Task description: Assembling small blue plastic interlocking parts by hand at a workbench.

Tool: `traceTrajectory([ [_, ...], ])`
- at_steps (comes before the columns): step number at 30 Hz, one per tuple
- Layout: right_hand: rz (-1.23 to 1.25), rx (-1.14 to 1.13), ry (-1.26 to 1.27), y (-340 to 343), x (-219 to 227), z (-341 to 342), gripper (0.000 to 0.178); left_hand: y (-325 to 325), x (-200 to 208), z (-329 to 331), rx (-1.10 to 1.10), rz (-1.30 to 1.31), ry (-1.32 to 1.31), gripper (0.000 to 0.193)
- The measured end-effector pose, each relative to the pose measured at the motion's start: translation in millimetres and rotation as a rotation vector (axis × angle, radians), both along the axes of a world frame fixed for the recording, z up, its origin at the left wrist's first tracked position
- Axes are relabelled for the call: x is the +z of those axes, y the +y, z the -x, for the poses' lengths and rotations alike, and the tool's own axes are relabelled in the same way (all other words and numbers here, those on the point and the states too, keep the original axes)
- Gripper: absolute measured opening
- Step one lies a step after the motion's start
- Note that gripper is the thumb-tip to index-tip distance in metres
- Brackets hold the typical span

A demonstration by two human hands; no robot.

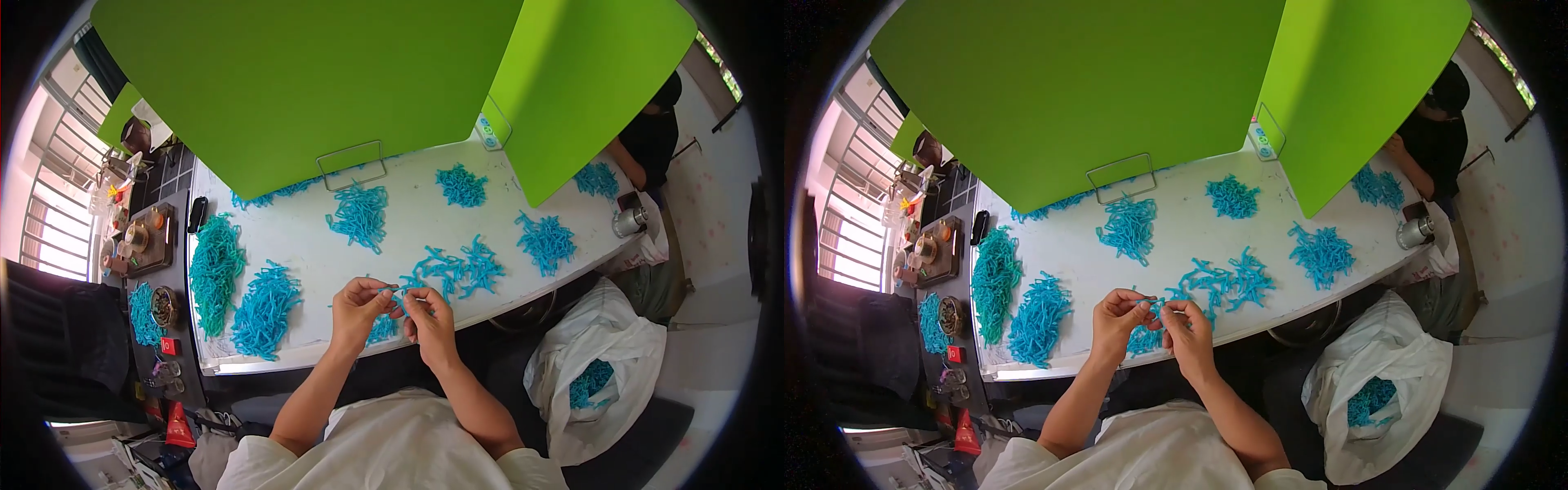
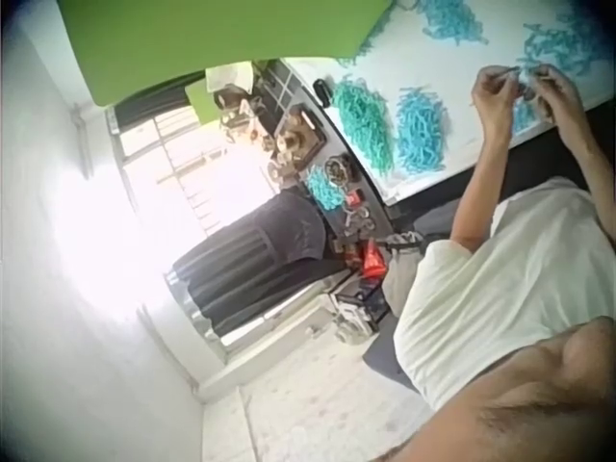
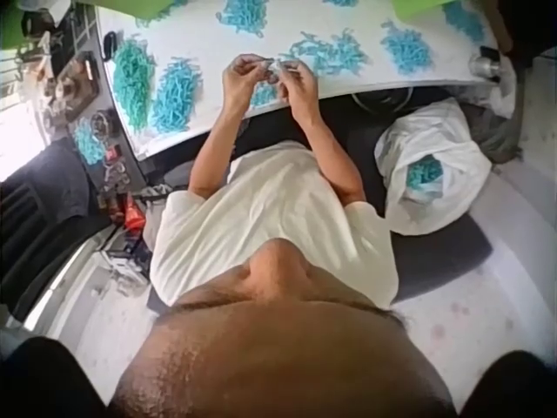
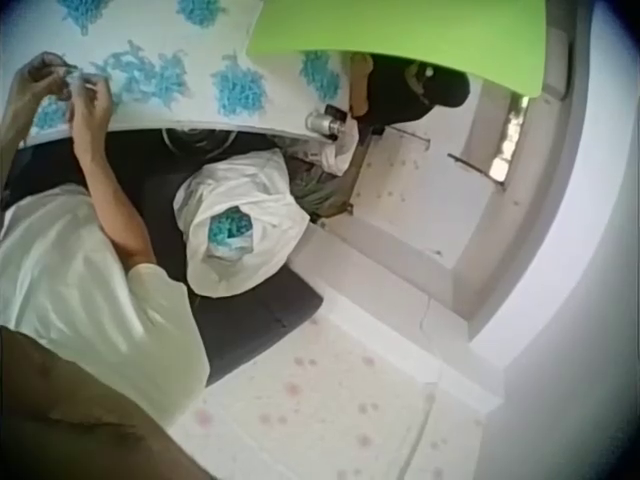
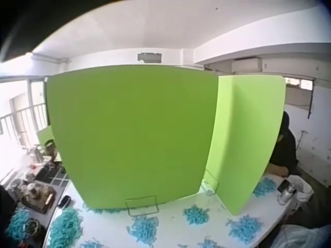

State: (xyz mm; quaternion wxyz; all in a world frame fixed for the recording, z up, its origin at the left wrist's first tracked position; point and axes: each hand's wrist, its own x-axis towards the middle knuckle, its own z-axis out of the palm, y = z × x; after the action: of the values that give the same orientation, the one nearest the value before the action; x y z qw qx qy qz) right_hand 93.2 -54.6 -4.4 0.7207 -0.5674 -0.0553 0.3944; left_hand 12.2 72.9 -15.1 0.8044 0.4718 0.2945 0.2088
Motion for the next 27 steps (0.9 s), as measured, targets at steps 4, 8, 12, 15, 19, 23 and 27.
traceTrajectory([
  [4, -0.019, 0.005, 0.018, -2, -3, 0, 0.018, -1, -1, -2, 0.009, -0.035, 0.017, 0.013],
  [8, -0.013, -0.003, 0.019, -2, 0, -1, 0.018, -4, 1, -3, 0.012, -0.081, 0.028, 0.011],
  [12, 0.035, 0.072, -0.229, -1, -7, 0, 0.016, -9, -6, -2, 0.039, -0.189, 0.011, 0.008],
  [15, 0.059, 0.103, -0.384, -3, -11, -2, 0.014, -10, -15, -5, 0.041, -0.226, 0.011, 0.007],
  [19, 0.106, 0.047, -0.289, -7, -19, -15, 0.014, 4, -24, -14, -0.102, -0.216, 0.087, 0.014],
  [23, 0.520, -0.255, -0.923, -28, -22, -69, 0.015, 15, -8, -31, -0.096, -0.484, 0.217, 0.028],
  [27, 0.896, -0.211, -1.042, -45, -22, -104, 0.025, 16, -7, -27, -0.084, -0.608, 0.338, 0.023],
])
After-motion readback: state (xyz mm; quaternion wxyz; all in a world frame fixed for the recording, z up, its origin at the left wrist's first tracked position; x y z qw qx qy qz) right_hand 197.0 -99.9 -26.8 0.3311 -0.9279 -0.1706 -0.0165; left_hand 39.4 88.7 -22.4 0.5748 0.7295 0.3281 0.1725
